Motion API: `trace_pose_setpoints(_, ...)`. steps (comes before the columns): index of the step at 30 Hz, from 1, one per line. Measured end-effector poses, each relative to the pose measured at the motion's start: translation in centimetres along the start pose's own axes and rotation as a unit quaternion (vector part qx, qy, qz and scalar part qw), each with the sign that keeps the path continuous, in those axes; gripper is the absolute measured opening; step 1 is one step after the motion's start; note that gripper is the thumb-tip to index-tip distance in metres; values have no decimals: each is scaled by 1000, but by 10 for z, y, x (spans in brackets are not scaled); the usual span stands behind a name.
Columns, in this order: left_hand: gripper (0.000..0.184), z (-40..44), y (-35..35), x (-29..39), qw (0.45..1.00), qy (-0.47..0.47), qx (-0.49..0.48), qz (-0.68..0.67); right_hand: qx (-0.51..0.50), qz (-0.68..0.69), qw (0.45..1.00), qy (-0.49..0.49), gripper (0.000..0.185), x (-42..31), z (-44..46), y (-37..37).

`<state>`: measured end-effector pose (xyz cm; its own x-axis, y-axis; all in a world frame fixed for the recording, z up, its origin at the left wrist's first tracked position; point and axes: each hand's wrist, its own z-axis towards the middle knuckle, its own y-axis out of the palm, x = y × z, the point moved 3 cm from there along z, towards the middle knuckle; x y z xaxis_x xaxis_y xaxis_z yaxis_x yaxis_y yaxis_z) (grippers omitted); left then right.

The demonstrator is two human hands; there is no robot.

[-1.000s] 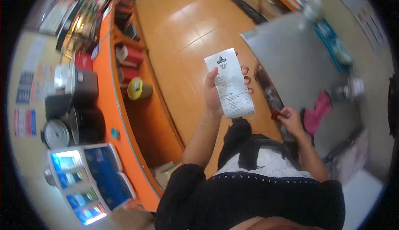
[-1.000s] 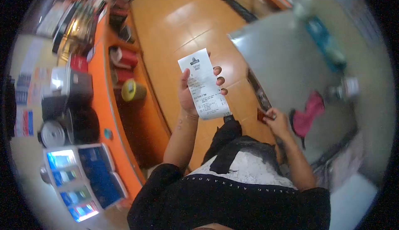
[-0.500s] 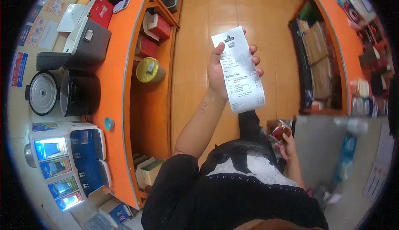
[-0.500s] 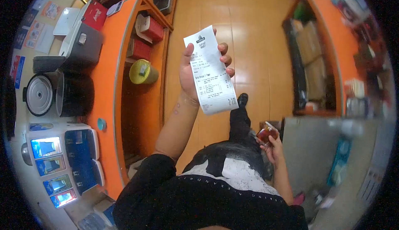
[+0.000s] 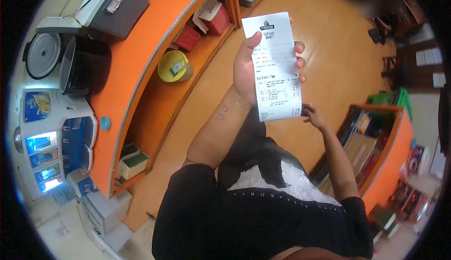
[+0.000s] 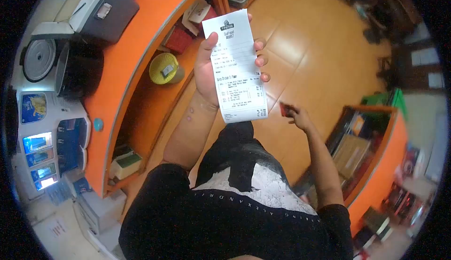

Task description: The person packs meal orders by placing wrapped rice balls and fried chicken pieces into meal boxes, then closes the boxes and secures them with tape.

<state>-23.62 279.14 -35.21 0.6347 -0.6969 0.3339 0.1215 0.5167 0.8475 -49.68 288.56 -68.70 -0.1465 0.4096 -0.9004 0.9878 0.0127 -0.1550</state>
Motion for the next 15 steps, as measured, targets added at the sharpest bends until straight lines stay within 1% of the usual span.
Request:
trace_pose_setpoints(2, 68, 0, 4, -8, 1000, -5, -29, 5, 88, -128, 985, 73, 31, 108, 27, -40)
trace_pose_setpoints(3, 69, -4, 7, -13, 1000, -10, -21, 7, 113, -44, 988, -93, 28, 162, 25, -40)
trace_pose_setpoints(4, 70, -1, 11, -18, 999, -19, -25, 10, 187, 37, 981, 30, 27, 181, -15, -26)
trace_pose_setpoints(5, 72, 0, 14, -25, 999, -24, -23, 9, 135, 44, 989, 40, 27, 249, -10, -28)
trace_pose_setpoints(6, 73, -2, 19, -38, 999, -34, -15, 29, 45, 213, 976, 11, 29, 248, -57, -4)
trace_pose_setpoints(7, 73, -1, 24, -52, 998, -50, -17, 38, 23, 126, 992, 9, 32, 346, -60, 3)
trace_pose_setpoints(8, 72, -7, 34, -74, 997, -60, -10, 40, 82, 227, 968, -75, 31, 300, -125, 39)
trace_pose_setpoints(9, 72, -10, 44, -101, 996, -64, -33, 51, 151, -84, 983, -65, 36, 357, -162, 45)
trace_pose_setpoints(10, 71, -17, 51, -130, 996, -81, -16, 40, 144, -113, 983, 16, 34, 383, -200, 47)
trace_pose_setpoints(11, 70, 8, 54, -149, 994, -105, -11, 40, 120, -20, 987, 102, 33, 390, -221, 35)
trace_pose_setpoints(12, 70, 16, 58, -178, 993, -109, -21, 51, 110, 31, 983, 144, 32, 400, -243, 16)
trace_pose_setpoints(13, 69, 24, 64, -208, 992, -119, -11, 51, 106, 66, 978, 169, 31, 400, -256, -11)
trace_pose_setpoints(14, 68, 36, 72, -241, 990, -130, 6, 49, 106, 80, 977, 169, 30, 412, -261, -45)
trace_pose_setpoints(15, 68, 54, 88, -271, 990, -126, 2, 56, 106, 95, 975, 168, 29, 418, -258, -82)
